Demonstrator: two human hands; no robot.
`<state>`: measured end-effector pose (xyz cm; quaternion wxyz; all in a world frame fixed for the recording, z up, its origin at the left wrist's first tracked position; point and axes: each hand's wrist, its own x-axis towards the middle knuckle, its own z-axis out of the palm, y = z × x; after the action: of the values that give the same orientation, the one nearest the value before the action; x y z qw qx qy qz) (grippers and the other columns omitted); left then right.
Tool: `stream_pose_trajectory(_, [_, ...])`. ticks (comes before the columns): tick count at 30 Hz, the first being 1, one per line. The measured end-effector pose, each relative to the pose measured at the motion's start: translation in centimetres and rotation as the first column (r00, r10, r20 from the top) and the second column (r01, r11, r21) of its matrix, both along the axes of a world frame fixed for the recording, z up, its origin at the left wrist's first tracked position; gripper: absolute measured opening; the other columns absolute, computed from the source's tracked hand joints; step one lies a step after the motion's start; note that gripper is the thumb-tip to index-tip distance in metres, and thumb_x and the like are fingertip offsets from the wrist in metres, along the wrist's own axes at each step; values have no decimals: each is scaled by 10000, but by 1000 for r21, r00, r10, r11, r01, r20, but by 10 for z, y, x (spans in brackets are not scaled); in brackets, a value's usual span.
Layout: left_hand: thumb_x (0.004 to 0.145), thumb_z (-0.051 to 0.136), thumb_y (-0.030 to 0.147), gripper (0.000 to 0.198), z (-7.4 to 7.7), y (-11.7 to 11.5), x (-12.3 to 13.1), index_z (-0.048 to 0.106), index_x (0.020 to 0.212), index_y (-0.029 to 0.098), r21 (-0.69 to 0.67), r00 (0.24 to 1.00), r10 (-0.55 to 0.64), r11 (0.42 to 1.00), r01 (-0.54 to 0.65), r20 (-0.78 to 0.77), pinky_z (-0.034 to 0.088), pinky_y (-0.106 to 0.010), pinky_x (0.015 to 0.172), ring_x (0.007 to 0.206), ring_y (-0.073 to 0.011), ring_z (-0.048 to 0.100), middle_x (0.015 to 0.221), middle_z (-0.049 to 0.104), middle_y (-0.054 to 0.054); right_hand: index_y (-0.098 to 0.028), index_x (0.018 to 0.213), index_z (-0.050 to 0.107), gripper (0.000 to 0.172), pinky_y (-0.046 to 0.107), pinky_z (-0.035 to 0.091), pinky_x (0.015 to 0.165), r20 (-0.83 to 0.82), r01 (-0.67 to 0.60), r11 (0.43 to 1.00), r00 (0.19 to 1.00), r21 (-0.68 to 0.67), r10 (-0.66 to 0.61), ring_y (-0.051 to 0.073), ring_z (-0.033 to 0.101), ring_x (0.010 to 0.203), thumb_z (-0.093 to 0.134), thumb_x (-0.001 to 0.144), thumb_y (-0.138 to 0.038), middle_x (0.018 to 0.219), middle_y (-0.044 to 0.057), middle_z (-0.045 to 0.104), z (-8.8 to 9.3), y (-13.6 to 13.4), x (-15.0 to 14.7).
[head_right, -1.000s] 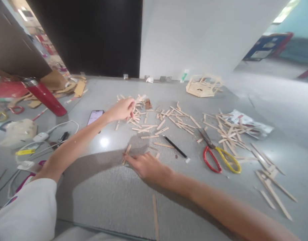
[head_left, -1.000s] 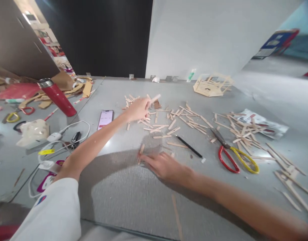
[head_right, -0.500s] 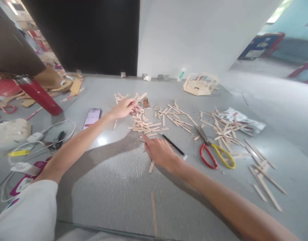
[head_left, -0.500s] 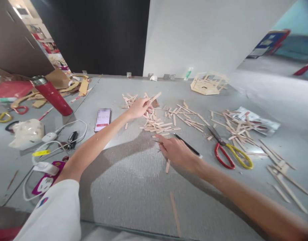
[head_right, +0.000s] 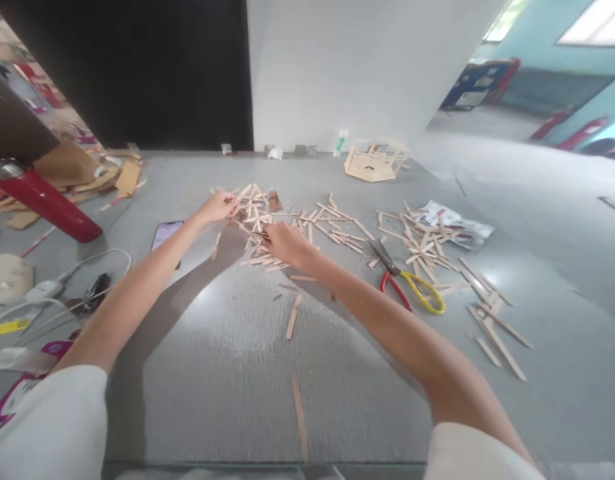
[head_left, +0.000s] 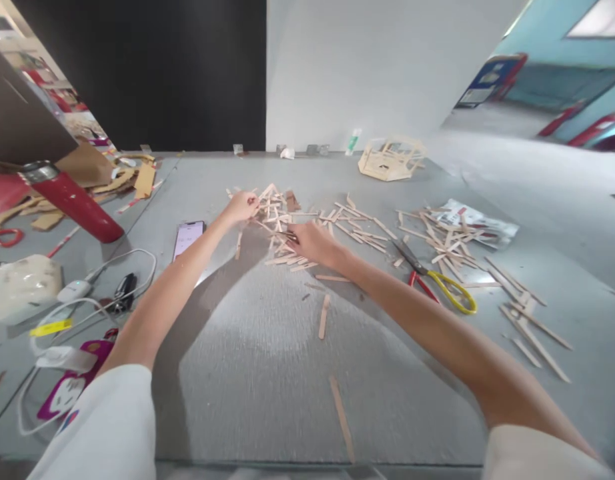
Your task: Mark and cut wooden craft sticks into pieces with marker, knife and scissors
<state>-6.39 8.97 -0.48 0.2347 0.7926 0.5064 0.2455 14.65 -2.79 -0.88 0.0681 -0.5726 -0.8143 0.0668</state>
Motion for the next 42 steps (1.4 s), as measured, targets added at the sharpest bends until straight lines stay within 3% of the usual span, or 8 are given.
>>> stream_pose_trajectory(7, [1052, 485, 215, 262, 14, -17, 0, 640, 849, 158, 35, 998, 55, 998, -56, 30, 512, -301, 792, 946, -219, 701, 953, 745, -113, -114, 1621, 337, 676, 304, 446, 738, -74, 109, 993, 992, 46, -106, 238, 678, 825, 526, 980, -210, 991, 147, 776, 1, 6, -1])
stream_pose_trajectory(17, [1036, 535, 250, 231, 32, -85, 29, 711, 900, 187, -272, 930, -345, 889, 367, 130, 544, -308, 634, 714, -178, 714, 830, 754, -108, 27, 1030, 771, 330, 394, 460, 779, 55, 549, 835, 833, 45, -551, 357, 703, 918, 500, 912, -120, 955, 312, 753, 3, 13, 129])
stream_pose_trajectory(21, [932, 670, 231, 226, 7, -116, 50, 687, 710, 197, -387, 883, -457, 800, 459, 105, 519, -286, 581, 602, -159, 670, 713, 717, -41, -80, 1129, 765, 353, 365, 468, 821, -7, 477, 876, 879, 70, -477, 317, 696, 956, 510, 946, -242, 1022, 193, 779, -5, -11, 129])
stream_pose_trajectory(25, [969, 515, 170, 304, -16, -118, 58, 556, 669, 196, -257, 947, -308, 911, 322, 95, 477, -297, 655, 632, -155, 617, 711, 658, -38, -194, 1011, 740, 334, 303, 469, 730, -132, 127, 980, 980, -152, -147, 216, 643, 791, 754, 806, -456, 940, 66, 732, -5, -64, 100])
stream_pose_trajectory(29, [996, 435, 180, 334, -20, -112, 57, 435, 664, 222, -82, 975, -199, 975, 207, 101, 431, -313, 711, 653, -169, 558, 667, 568, -21, -201, 976, 692, 466, 258, 412, 617, -358, -290, 837, 926, -464, 123, 151, 535, 664, 879, 633, -456, 804, -14, 635, -6, -113, 71])
stream_pose_trajectory(31, [994, 440, 186, 329, -17, -112, 58, 420, 668, 225, -44, 974, -202, 977, 207, 102, 421, -309, 709, 644, -167, 549, 660, 565, -15, -204, 813, 673, 222, 260, 387, 618, -349, -286, 857, 927, -429, 135, 142, 514, 632, 753, 789, -409, 700, -25, 593, -13, -120, 66])
stream_pose_trajectory(36, [1035, 382, 227, 280, -10, -116, 60, 437, 760, 230, 4, 972, -182, 983, 183, 146, 451, -296, 721, 722, -165, 629, 797, 675, -48, -191, 809, 652, 252, 300, 360, 633, -257, 226, 974, 943, 26, -212, 176, 518, 637, 491, 942, -334, 703, 37, 610, -26, -103, 80])
stream_pose_trajectory(42, [1048, 394, 282, 297, -17, -116, 55, 473, 766, 230, -69, 969, -197, 975, 209, 148, 471, -285, 666, 640, -159, 628, 722, 676, -31, -206, 800, 675, 314, 278, 345, 591, -399, -154, 901, 917, -405, -23, 148, 482, 575, 561, 907, -478, 615, -35, 527, -18, -99, 81])
